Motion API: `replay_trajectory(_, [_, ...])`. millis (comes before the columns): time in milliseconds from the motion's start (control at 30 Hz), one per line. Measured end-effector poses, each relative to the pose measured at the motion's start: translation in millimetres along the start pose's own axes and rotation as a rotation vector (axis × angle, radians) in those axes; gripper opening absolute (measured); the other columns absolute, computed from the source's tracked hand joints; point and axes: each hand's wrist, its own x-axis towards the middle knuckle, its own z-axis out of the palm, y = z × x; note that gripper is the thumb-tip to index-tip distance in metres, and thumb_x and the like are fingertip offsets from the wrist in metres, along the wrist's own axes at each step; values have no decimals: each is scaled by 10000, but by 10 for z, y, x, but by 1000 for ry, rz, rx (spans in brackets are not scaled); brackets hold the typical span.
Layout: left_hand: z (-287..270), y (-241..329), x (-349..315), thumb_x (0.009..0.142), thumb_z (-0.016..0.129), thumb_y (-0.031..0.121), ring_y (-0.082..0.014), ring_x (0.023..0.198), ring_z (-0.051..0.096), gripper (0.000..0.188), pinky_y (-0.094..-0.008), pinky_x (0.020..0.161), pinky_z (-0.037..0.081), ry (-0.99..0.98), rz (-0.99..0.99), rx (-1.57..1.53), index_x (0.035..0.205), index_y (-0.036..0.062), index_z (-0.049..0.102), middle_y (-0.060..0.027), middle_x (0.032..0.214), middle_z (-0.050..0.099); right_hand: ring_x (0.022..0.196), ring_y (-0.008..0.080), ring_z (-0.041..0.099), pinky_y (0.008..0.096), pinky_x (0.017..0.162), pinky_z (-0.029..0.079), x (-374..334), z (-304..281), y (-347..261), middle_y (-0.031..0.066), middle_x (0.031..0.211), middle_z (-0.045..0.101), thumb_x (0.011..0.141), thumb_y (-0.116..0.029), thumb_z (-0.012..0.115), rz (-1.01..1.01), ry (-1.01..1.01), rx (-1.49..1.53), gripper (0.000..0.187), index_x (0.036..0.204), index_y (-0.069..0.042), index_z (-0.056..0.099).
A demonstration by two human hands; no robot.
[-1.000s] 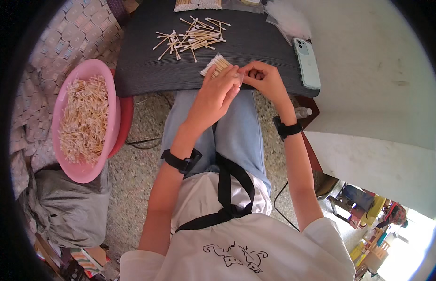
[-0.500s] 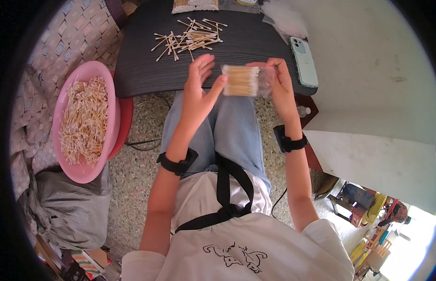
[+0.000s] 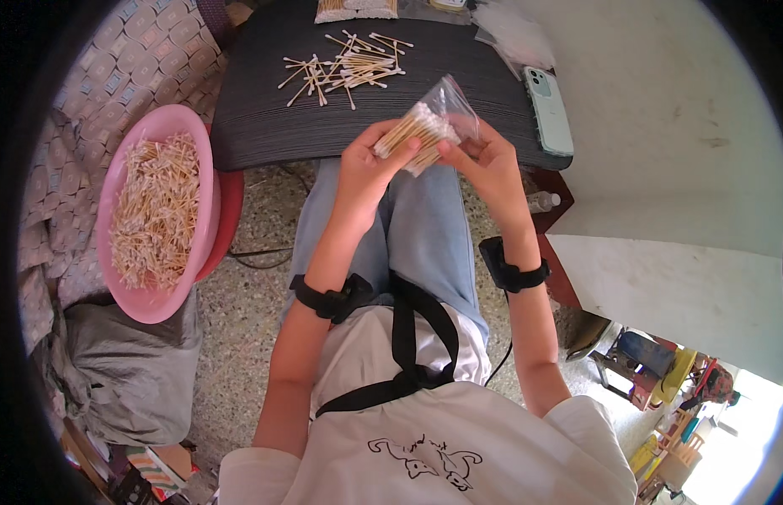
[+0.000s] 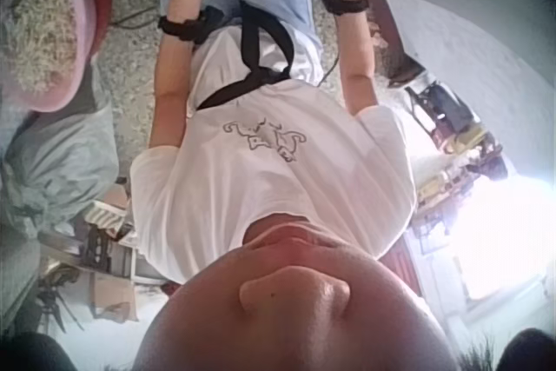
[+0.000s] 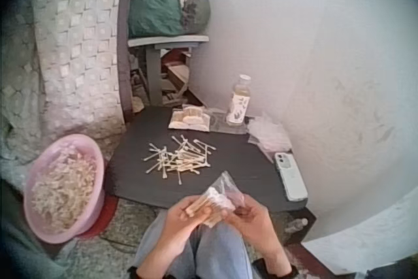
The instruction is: The person gathers cotton swabs from a table and a pink bowl, aligns them into a bundle, and slides them into a plastic bag. After adjusting the bundle and sealing the bag, they set it aside and begin organizing more swabs on the table.
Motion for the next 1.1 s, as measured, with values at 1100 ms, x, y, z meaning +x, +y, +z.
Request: replay_trajectory(1100, [-12,27,464,860,614,189,-61,756,577,218,-207,671,440,63,14,102,946,-3,674,-22,853,655,669,31,490,197,584,370,477,124,312,-19,766,608,852,-202,666,81,193,263,211,887,6,671])
